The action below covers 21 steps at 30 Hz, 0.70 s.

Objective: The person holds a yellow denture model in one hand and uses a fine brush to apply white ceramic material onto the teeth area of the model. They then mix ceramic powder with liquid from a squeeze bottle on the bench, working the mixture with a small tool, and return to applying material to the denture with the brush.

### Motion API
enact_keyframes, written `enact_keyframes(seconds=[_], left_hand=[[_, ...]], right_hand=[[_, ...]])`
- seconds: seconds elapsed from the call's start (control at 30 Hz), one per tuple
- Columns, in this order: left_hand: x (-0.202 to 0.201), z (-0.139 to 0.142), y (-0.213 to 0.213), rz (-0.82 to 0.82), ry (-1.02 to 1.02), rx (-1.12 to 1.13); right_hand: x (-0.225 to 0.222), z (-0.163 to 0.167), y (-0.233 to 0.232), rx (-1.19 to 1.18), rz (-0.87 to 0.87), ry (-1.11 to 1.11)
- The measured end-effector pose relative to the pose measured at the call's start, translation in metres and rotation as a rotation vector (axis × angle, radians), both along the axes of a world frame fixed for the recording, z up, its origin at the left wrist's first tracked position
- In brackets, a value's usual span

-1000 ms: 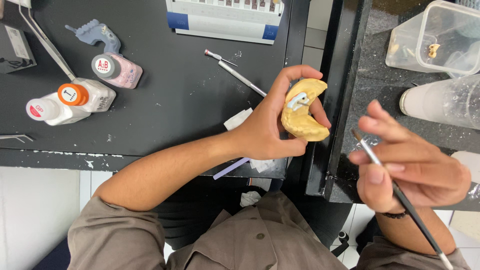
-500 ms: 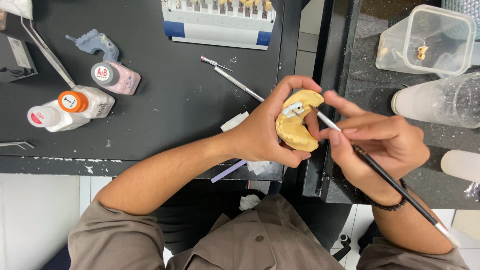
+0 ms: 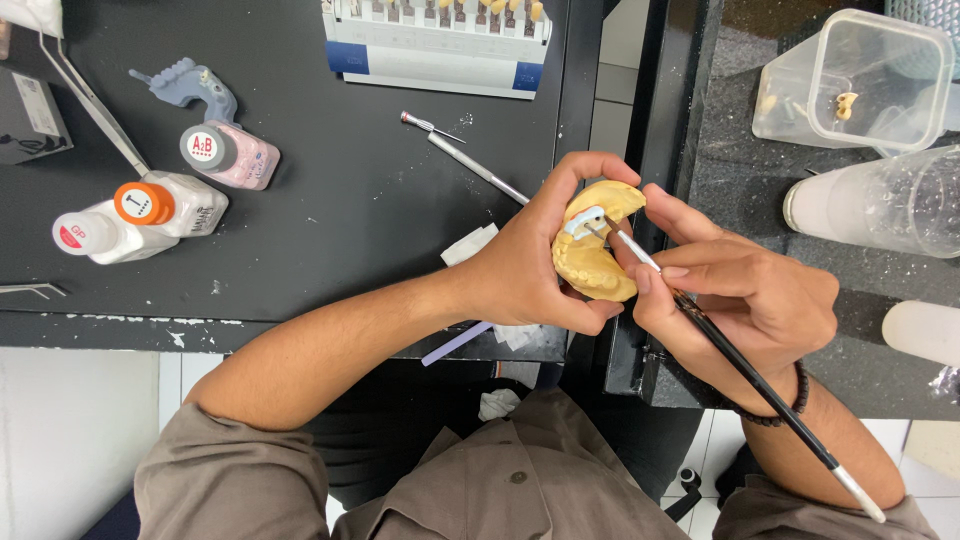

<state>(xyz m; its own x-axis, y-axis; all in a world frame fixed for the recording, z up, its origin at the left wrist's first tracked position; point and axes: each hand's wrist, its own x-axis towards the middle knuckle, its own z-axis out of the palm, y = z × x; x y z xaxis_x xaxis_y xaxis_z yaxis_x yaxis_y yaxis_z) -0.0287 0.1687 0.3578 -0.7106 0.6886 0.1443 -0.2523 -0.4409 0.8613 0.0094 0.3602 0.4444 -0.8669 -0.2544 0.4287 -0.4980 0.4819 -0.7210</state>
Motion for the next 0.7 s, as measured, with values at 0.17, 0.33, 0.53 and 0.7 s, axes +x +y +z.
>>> enact_keyframes(seconds=[0.17, 0.33, 0.53, 0.7], left_hand=[[0.0001, 0.0014, 0.0, -0.007, -0.018, 0.003], [-0.0005, 0.0022, 0.0003, 0.008, 0.015, -0.011], [-0.0004, 0.0033, 0.0001, -0.004, -0.003, -0.007], [-0.0005, 0.0033, 0.0003, 0.004, -0.001, -0.007]], right_hand=[[0.0001, 0.0005, -0.0001, -0.019, -0.002, -0.012], [-0.0006, 0.0003, 0.0006, 0.005, -0.005, -0.001], [-0.0005, 0.0007, 0.0011, -0.001, 0.0, -0.005], [-0.0006, -0.0003, 0.0008, -0.006, -0.008, 0.0]])
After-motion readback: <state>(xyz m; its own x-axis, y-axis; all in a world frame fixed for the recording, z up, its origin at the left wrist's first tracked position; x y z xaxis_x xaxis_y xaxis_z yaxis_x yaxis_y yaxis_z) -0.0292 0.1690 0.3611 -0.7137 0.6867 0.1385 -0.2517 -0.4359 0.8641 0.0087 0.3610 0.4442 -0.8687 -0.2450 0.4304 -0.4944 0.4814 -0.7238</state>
